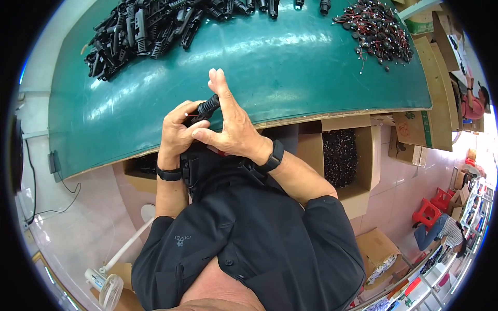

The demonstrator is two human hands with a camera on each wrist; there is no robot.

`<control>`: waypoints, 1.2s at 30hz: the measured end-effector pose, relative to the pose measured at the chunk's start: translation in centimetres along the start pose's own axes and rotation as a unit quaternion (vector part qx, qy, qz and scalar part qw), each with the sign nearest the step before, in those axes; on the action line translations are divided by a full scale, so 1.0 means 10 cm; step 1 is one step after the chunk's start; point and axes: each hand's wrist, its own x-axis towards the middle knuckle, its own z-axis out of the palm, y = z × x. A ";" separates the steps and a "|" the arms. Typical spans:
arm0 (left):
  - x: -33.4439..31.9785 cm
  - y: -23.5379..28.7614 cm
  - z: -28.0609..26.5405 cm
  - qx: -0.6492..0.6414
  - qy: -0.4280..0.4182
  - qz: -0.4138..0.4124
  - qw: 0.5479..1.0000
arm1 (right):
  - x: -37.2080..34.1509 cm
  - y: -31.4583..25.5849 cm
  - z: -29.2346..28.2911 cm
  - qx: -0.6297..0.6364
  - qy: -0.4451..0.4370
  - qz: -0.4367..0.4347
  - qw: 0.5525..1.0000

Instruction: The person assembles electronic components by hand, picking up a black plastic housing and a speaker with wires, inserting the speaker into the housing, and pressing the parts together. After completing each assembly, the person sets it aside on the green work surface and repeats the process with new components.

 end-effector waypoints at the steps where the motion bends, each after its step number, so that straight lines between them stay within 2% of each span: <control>1: 0.01 0.00 -0.01 0.001 0.001 0.002 1.000 | 0.01 0.00 0.01 0.000 0.000 -0.002 1.000; 9: -0.05 -0.02 -0.04 -0.025 -0.007 -0.023 0.999 | -0.01 -0.08 0.03 0.138 -0.008 0.068 0.988; 16: -0.05 -0.02 -0.03 -0.049 0.015 -0.012 0.999 | -0.02 -0.09 -0.04 0.038 -0.013 0.011 0.999; 25: -0.05 -0.04 -0.02 -0.037 0.024 -0.024 0.999 | -0.01 -0.01 0.04 -0.072 0.015 -0.011 0.997; 32: -0.04 -0.04 0.00 -0.073 0.025 -0.028 0.997 | -0.02 0.04 0.05 -0.164 0.074 -0.096 0.979; 36: -0.04 -0.04 -0.03 -0.051 0.012 -0.033 0.998 | -0.08 0.00 0.10 -0.123 0.077 -0.074 0.987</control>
